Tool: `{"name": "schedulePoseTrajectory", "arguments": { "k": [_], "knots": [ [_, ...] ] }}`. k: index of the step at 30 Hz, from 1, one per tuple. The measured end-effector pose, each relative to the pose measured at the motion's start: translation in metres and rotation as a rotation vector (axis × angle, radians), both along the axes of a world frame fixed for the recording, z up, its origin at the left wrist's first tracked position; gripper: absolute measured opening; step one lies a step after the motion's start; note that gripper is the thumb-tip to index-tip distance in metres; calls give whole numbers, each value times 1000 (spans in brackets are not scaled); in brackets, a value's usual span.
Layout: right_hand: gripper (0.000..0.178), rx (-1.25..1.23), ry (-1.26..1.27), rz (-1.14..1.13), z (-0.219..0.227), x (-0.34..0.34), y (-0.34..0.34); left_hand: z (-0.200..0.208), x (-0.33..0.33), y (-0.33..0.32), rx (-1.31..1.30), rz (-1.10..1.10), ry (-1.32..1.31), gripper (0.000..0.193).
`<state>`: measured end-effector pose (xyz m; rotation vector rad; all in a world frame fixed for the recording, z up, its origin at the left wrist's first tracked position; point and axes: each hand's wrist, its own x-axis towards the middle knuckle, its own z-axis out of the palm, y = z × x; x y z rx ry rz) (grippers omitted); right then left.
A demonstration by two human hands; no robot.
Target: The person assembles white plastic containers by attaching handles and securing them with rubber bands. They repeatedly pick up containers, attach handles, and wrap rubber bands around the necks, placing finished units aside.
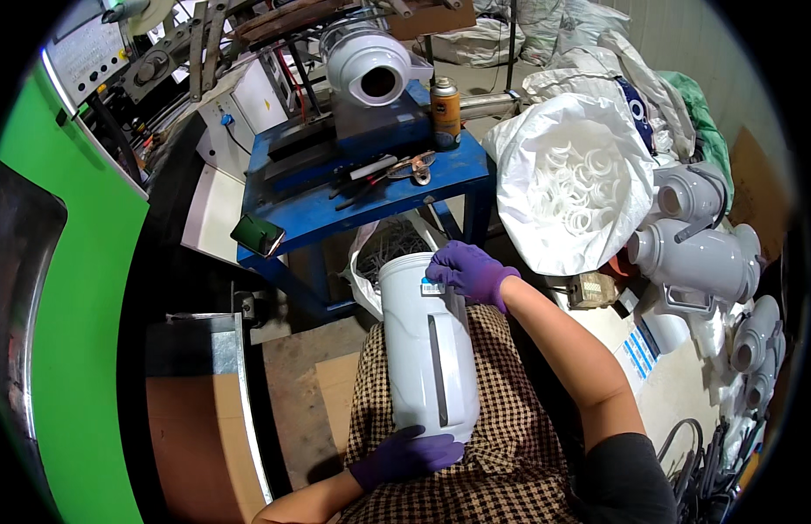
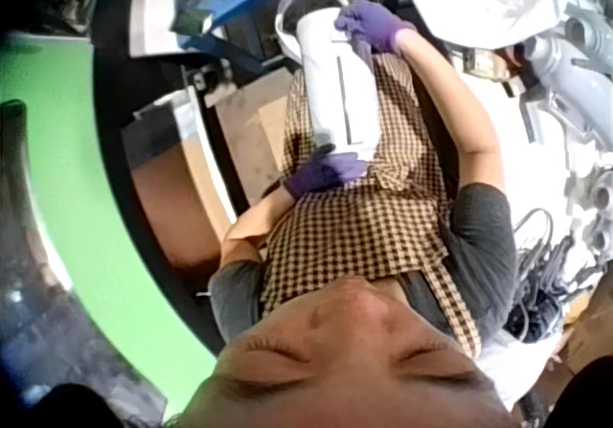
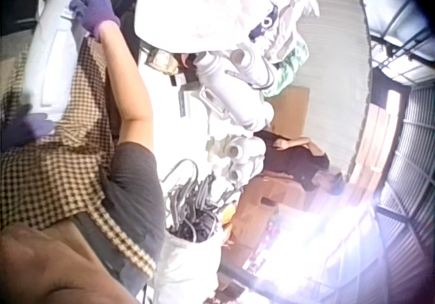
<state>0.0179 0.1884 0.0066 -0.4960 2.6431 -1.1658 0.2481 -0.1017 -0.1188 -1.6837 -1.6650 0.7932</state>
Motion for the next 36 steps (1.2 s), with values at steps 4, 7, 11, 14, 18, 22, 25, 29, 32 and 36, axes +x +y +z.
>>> {"name": "schedulePoseTrajectory", "arguments": {
  "k": [4,7,11,14,18,22,25,29,32,36],
  "knots": [
    [23,77,88,37,3,-4,-1,6,-3,-1,249,124,-641,42],
    [24,94,91,37,2,-3,-4,12,-6,5,302,81,-674,39],
    [38,231,350,-90,-15,1,-8,32,-8,5,324,80,-848,36],
    [62,15,496,-255,-37,-2,-8,59,-3,-15,814,482,-1335,47],
    [79,-208,-40,-477,-46,-6,-18,87,6,-45,1119,487,-1698,75],
    [97,-60,193,-194,9,-31,-35,92,5,-37,2015,586,-1721,93],
    [81,137,726,-293,83,-80,-42,102,6,-37,2226,341,-1656,81],
    [63,489,853,-480,145,-141,-44,119,-3,-53,2356,272,-1569,79],
    [44,230,1240,-374,131,-92,-27,133,-22,-70,2359,228,-1448,76],
    [30,-78,1645,-623,87,80,41,165,-63,-84,2283,-35,-1369,77]
  ]
}}
